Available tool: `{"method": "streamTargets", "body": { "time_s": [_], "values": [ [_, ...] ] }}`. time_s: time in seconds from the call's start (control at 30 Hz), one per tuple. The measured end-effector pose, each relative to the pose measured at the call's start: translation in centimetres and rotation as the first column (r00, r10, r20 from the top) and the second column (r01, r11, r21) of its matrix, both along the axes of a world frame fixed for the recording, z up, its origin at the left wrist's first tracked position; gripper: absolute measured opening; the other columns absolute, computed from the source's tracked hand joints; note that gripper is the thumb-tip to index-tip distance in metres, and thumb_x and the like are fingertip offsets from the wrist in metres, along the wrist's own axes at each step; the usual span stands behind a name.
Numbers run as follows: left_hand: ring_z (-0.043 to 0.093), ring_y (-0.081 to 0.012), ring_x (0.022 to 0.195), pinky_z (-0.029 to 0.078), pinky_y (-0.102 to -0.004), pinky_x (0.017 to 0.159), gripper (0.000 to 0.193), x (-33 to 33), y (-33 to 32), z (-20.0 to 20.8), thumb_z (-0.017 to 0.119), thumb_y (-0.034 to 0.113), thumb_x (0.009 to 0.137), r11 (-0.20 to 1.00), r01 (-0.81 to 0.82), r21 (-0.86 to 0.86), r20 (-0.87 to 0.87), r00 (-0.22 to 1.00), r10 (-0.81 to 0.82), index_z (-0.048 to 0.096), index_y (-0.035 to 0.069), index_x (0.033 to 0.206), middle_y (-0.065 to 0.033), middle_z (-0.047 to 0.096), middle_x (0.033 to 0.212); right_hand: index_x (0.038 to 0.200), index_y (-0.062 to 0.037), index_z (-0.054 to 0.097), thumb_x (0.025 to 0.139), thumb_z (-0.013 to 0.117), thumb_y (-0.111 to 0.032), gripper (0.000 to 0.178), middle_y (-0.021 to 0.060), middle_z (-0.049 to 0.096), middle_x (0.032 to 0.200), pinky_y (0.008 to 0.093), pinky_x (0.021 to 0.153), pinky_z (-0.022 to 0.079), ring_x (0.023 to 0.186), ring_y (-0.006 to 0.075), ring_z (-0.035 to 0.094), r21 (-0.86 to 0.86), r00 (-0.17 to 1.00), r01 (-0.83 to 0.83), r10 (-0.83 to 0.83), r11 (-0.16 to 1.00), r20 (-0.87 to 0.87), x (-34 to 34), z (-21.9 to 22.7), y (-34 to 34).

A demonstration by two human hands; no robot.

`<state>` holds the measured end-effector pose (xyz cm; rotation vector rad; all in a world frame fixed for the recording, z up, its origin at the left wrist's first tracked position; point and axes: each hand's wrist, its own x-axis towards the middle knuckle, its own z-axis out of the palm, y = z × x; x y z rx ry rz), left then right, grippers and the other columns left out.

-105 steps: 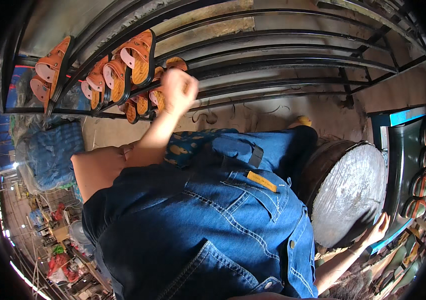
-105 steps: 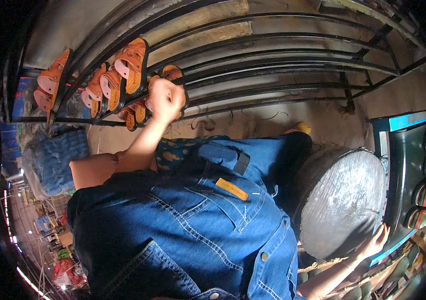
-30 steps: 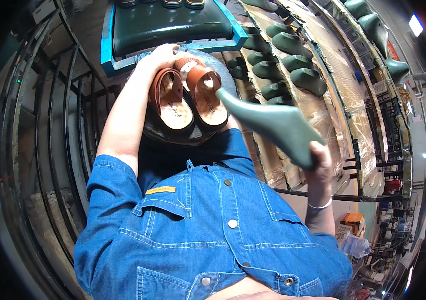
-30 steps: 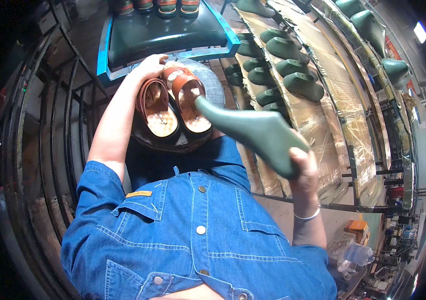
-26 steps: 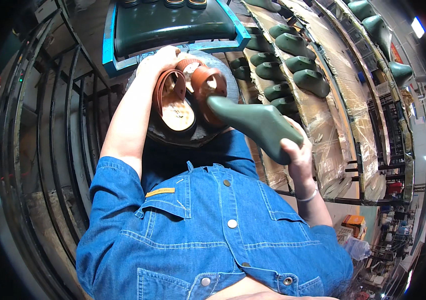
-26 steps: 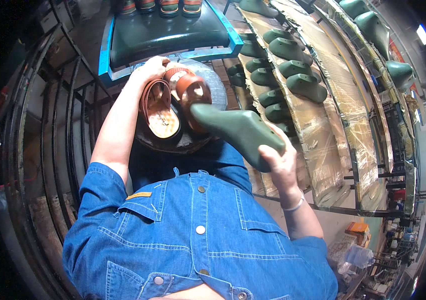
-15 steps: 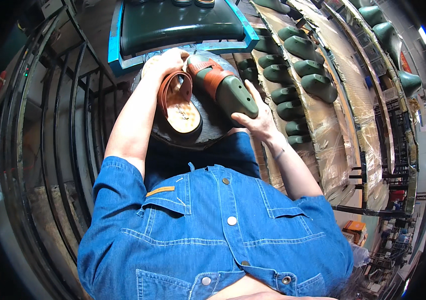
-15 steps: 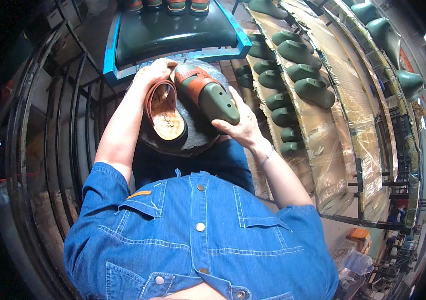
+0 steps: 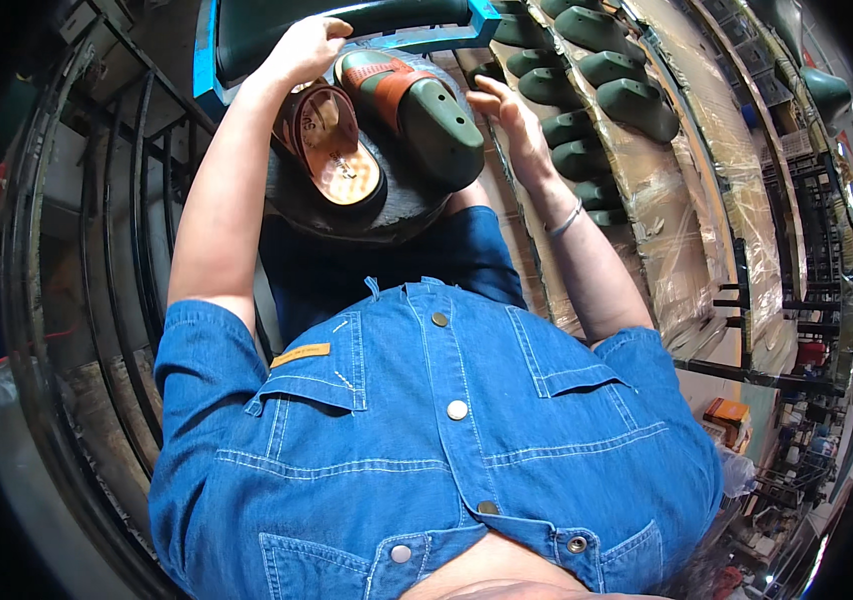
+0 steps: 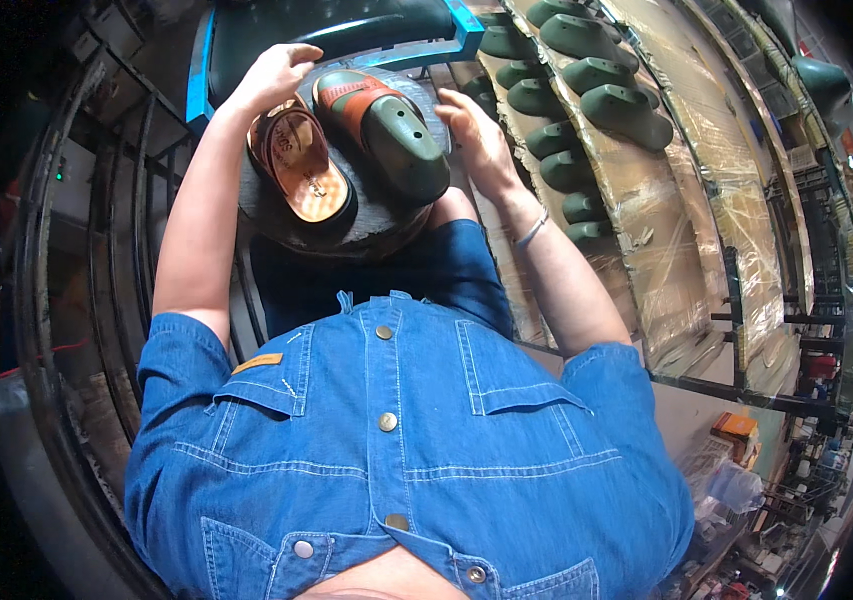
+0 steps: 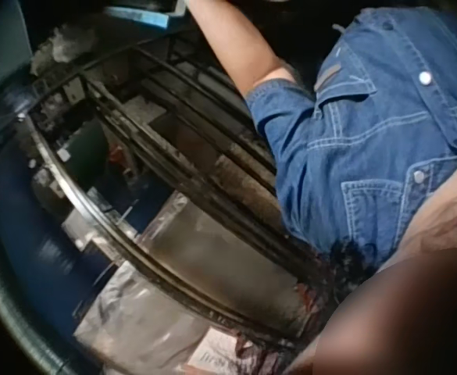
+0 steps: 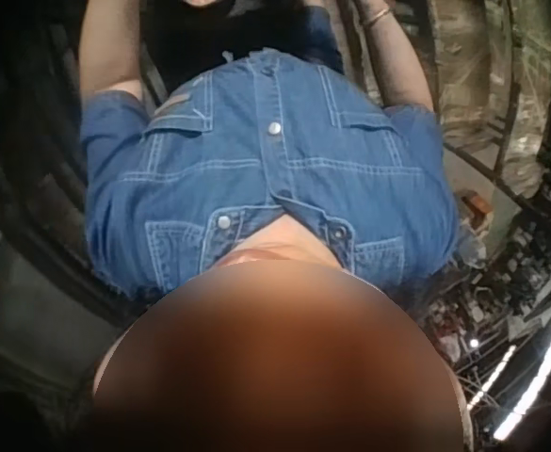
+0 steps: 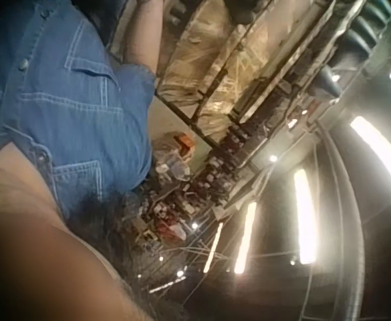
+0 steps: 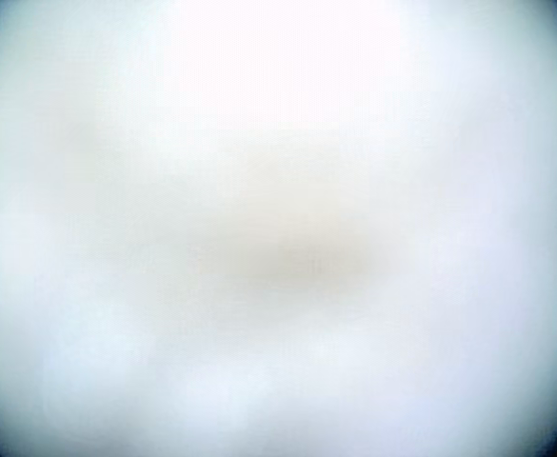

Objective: Inserting plastic shoe lasts into sandals and placing them on a conveyor belt.

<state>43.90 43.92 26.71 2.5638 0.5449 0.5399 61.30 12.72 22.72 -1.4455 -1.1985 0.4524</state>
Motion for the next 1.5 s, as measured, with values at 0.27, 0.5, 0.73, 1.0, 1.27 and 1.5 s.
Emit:
{"method": "streamTargets", "body": {
  "time_s": [0.27, 0.5, 0.73, 1.0, 1.27, 1.5],
  "values": [
    [0.054, -0.0372, 0.132, 0.041, -0.0432, 0.115, 0.051, -0.5, -9.9, 0.0, 0.062, 0.039, 0.098, 0.993, -0.065, -0.102, 0.058, 0.996, 0.071, 0.063, 0.004, 0.136, -0.0219, 0.060, 0.141, 0.142, 0.0011, 0.055, 0.087, 0.076, -0.044, 0.074, 0.0179, 0.063, 0.138, 0.0354, 0.110, 0.044, 0.129, 0.0229, 0.059, -0.113, 0.998, 0.032, -0.026, 0.993, 0.057, -2.3, 1.9, 2.6],
    [0.072, -0.0345, 0.089, 0.055, -0.0466, 0.079, 0.051, 3.3, 4.1, -3.7, 0.062, 0.041, 0.091, 0.976, -0.207, -0.073, -0.414, 0.896, 0.159, 0.073, -0.007, 0.105, -0.0246, 0.074, 0.099, 0.143, 0.0070, 0.052, 0.077, 0.084, -0.026, 0.081, 0.0268, 0.062, 0.137, 0.0381, 0.110, 0.046, 0.128, 0.0320, 0.062, -0.080, 0.978, 0.174, -0.163, 0.982, 0.127, -7.4, 1.2, -0.4],
    [0.064, -0.0147, 0.090, 0.052, -0.0342, 0.082, 0.043, 3.0, -0.8, 3.9, 0.073, 0.039, 0.094, 0.734, 0.079, -0.675, 0.218, 0.971, 0.095, 0.074, 0.000, 0.114, -0.0046, 0.072, 0.104, 0.154, -0.0011, 0.041, 0.078, 0.086, -0.014, 0.089, 0.0237, 0.050, 0.152, 0.0401, 0.113, 0.045, 0.140, 0.0339, 0.052, 0.166, 0.973, 0.175, -0.196, 0.971, 0.119, -6.5, -2.8, -3.1],
    [0.062, -0.0122, 0.104, 0.048, -0.0287, 0.097, 0.041, 0.7, -5.4, 10.5, 0.073, 0.027, 0.097, 0.829, 0.287, -0.480, 0.382, 0.919, -0.097, 0.068, -0.003, 0.124, -0.0056, 0.071, 0.113, 0.157, -0.0044, 0.036, 0.075, 0.085, -0.008, 0.096, 0.0259, 0.045, 0.155, 0.0411, 0.111, 0.046, 0.141, 0.0389, 0.049, 0.327, 0.909, 0.200, -0.299, 0.924, 0.291, -8.0, -3.9, -2.9],
    [0.068, -0.0147, 0.097, 0.054, -0.0304, 0.089, 0.032, 1.8, 2.2, 1.7, 0.081, 0.015, 0.085, 0.895, 0.083, -0.439, 0.326, 0.943, 0.073, 0.070, 0.000, 0.112, -0.0073, 0.074, 0.105, 0.142, 0.0005, 0.056, 0.072, 0.083, -0.013, 0.076, 0.0166, 0.062, 0.129, 0.0382, 0.105, 0.045, 0.115, 0.0271, 0.059, 0.068, 0.984, 0.168, -0.163, 0.983, -0.064, -9.3, -4.3, -9.8],
    [0.067, -0.0220, 0.114, 0.052, -0.0343, 0.102, 0.043, 5.9, 9.1, -9.2, 0.065, 0.019, 0.101, 0.842, 0.060, -0.536, 0.329, 0.934, 0.143, 0.060, -0.006, 0.136, -0.0153, 0.069, 0.126, 0.157, -0.0033, 0.035, 0.079, 0.068, -0.031, 0.089, 0.0185, 0.050, 0.149, 0.0445, 0.112, 0.046, 0.131, 0.0322, 0.056, 0.130, 0.369, 0.109, 0.081, 0.985, -0.926, -10.4, 2.9, -20.0]
  ]
}}
